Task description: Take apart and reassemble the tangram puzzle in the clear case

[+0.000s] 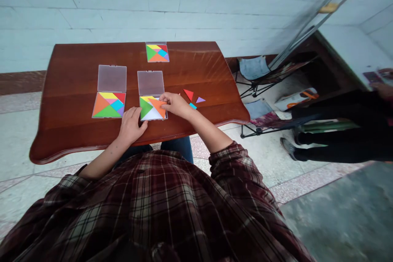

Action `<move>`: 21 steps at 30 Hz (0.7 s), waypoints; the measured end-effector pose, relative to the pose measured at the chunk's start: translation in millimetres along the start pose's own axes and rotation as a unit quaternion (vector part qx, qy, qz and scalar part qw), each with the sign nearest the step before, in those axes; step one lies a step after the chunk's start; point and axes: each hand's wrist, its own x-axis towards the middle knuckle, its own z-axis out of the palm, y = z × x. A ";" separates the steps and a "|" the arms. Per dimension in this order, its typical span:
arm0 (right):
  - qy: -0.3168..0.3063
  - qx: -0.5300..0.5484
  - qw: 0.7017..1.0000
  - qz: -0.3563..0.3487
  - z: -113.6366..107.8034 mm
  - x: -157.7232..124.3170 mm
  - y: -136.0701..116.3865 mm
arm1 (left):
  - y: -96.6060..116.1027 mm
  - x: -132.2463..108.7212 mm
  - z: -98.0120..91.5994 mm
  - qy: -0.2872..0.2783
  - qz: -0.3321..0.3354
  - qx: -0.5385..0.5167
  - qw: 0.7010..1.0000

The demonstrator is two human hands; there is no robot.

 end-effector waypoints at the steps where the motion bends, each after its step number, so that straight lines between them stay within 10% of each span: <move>1: 0.008 -0.032 0.999 -0.022 3.2 -2.8 -5.2 | -0.2 0.0 0.2 0.003 -0.001 0.000 1.000; 21: -0.136 -0.192 0.970 -0.057 11.9 39.7 -4.1 | -2.1 1.5 2.6 -0.002 -0.006 -0.007 1.000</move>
